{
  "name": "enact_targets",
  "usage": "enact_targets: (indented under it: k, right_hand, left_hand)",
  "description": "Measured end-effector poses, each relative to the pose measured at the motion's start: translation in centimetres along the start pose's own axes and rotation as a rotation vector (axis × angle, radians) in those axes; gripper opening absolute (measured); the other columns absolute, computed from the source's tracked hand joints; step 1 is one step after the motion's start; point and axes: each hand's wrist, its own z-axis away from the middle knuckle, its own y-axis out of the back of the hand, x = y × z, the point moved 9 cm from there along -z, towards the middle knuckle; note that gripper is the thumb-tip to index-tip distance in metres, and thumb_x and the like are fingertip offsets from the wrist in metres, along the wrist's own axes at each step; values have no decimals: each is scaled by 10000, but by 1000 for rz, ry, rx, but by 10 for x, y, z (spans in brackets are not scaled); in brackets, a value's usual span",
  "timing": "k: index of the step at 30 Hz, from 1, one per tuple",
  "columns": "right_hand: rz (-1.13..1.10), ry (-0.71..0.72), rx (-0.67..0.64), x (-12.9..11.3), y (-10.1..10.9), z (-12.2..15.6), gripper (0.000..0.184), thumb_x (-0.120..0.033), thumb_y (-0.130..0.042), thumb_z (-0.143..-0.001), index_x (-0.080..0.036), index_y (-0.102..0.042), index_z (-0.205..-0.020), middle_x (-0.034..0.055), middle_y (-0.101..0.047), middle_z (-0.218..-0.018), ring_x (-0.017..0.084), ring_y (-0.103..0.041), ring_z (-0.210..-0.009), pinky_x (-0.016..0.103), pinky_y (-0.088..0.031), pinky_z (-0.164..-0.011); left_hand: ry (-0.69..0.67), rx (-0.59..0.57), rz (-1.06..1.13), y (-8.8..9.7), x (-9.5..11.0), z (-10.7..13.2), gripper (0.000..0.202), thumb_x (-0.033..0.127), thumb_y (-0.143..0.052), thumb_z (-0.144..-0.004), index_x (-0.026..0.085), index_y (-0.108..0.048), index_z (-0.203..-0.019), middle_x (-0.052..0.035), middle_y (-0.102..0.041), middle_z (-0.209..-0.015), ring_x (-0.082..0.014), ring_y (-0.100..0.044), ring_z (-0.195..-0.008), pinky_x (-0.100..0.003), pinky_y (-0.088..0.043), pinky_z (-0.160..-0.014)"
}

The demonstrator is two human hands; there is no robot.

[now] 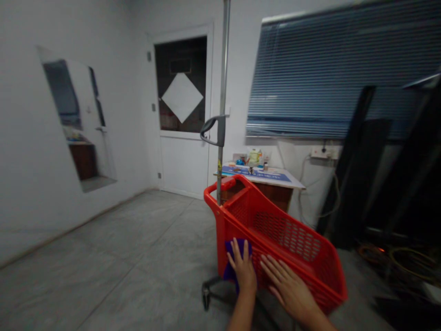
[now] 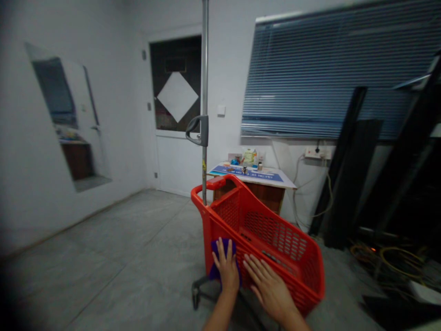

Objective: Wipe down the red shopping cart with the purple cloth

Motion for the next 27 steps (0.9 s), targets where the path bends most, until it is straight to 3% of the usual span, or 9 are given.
enact_targets:
  k: [4, 8, 17, 22, 27]
  right_hand:
    - [19, 9, 17, -2, -1, -1, 719, -220, -452, -850, -240, -174, -1512, -25, -306, -1534, 147, -335, -1371, 314, -283, -1099]
    - [15, 22, 24, -7, -4, -6, 735, -207, -452, -831, -221, -177, -1512, -21, -304, -1536, 147, -329, -1373, 314, -291, -1098]
    - [86, 30, 60, -7, 3, -6, 731, -176, -451, -801, -181, -227, -1497, -7, -306, -1536, 144, -297, -1387, 312, -295, -1103]
    - [111, 29, 66, -1, 12, 1, 723, -177, -461, -805, -186, -240, -1493, -16, -302, -1537, 145, -280, -1395, 315, -304, -1100]
    - [99, 13, 68, 4, 20, 10, 715, -175, -466, -808, -182, -253, -1490, -15, -331, -1525, 136, -275, -1396, 300, -298, -1101]
  left_hand:
    - [-14, 17, 13, 7, -2, -14, 588, 86, -402, -929, 343, -319, -1452, -87, -277, -1557, -243, -225, -1434, -574, -240, -1125]
    - [1, 71, -8, 17, -3, -36, 583, 103, -389, -940, 309, -270, -1472, -103, -251, -1564, -255, -212, -1438, -574, -236, -1127]
    - [-28, -4, -71, 1, -5, -1, 577, 114, -348, -955, 303, -210, -1482, -79, -372, -1509, -234, -247, -1426, -567, -219, -1137]
    - [32, 4, -52, 9, 11, -18, 546, 132, -319, -966, 291, -232, -1481, -90, -344, -1519, -240, -232, -1430, -603, -172, -1132]
    - [48, -46, -20, 0, 29, 7, 524, 161, -357, -954, 311, -319, -1455, -71, -369, -1509, -248, -239, -1428, -591, -180, -1135]
